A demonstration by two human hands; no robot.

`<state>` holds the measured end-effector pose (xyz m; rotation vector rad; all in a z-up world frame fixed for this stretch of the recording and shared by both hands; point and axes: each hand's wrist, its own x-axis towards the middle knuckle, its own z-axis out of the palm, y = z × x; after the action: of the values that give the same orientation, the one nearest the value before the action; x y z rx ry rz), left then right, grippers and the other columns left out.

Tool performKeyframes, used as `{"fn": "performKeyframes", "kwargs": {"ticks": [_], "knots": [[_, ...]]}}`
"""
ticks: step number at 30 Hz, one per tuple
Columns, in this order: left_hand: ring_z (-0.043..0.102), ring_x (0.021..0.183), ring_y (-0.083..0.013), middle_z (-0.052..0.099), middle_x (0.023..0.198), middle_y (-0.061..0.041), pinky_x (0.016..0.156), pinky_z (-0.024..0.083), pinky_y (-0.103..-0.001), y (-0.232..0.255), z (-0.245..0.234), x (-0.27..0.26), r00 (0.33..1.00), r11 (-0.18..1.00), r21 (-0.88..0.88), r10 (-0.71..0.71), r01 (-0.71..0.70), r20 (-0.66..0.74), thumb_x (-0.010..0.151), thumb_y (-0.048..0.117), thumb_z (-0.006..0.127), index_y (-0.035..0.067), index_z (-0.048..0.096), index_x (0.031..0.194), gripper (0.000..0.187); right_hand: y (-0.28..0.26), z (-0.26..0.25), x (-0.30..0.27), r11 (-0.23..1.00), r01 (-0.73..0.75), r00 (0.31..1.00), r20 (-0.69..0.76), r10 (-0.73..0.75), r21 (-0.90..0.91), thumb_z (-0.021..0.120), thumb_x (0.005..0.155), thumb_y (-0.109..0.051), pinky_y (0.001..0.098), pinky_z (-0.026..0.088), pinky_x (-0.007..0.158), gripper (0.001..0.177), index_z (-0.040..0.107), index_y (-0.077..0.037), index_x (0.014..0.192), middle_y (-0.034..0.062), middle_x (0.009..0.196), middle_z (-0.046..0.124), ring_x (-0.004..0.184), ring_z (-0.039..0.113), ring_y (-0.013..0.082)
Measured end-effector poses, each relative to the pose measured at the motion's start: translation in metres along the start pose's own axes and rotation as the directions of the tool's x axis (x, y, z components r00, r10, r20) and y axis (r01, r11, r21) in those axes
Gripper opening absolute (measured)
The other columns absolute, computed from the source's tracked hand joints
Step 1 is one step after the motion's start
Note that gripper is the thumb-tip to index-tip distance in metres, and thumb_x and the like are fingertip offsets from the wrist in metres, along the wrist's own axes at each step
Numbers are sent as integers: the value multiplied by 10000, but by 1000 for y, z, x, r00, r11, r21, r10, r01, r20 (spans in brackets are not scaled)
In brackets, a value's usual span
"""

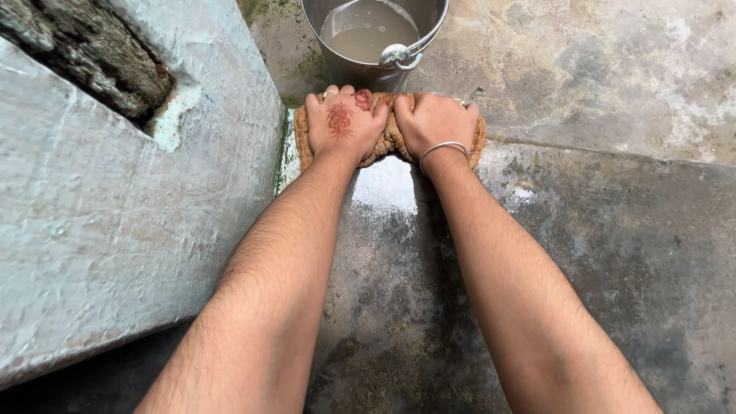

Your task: The person cleans a concrete floor by hand using a damp cloth, wiping various sections including corners and areas near a bucket.

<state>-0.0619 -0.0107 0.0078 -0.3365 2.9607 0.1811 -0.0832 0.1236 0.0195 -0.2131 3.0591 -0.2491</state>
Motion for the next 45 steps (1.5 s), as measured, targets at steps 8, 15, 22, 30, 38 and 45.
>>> {"fn": "performKeyframes", "kwargs": {"ticks": [8,15,22,30,38,45], "knots": [[490,1283,-209,615,1229,-37,1170,233,-526,-3,10,-22,995,998,-39,39,-43,-88,1022,535,355,195,678,1192,499,9,15,-12,992,126,976,-182,-122,12,440,1003,-469,551,383,960,454,766,-159,1071,122,1103,741,1024,664,341],[165,1562,-298,236,1672,-60,1223,19,-635,-11,35,-76,958,987,-18,149,-158,-244,992,521,378,276,365,1580,637,18,26,-81,983,173,938,-293,-184,-62,477,982,-490,723,141,1149,559,522,-331,1515,95,1601,423,1466,342,392],[44,1579,-329,54,1726,-52,1218,3,-666,-4,33,-191,964,970,14,242,-242,-106,985,551,325,319,200,1635,702,36,23,-202,993,89,972,-211,-104,-75,456,957,-510,764,57,1146,636,403,-361,1573,76,1706,245,1545,135,493],[-123,1548,-410,-151,1707,-49,1145,-53,-773,27,5,-334,836,898,-36,421,-438,353,969,594,251,402,11,1622,722,71,16,-391,993,-107,976,-195,97,-42,408,948,-545,805,29,1112,642,375,-350,1559,86,1718,156,1530,98,518],[-89,1556,-401,-100,1708,-61,1160,-50,-755,36,9,-343,785,861,-13,470,-508,404,982,596,242,382,54,1620,699,85,21,-407,986,-129,982,-150,113,-104,411,909,-537,809,20,1091,633,363,-382,1521,34,1690,155,1524,63,492],[-19,1539,-353,-7,1699,-50,1184,-16,-669,47,33,-312,855,866,-3,495,-501,157,973,505,298,301,154,1607,681,94,10,-357,993,-59,995,-83,51,-98,406,938,-518,762,29,1136,626,388,-348,1540,44,1687,190,1533,83,473]]}}
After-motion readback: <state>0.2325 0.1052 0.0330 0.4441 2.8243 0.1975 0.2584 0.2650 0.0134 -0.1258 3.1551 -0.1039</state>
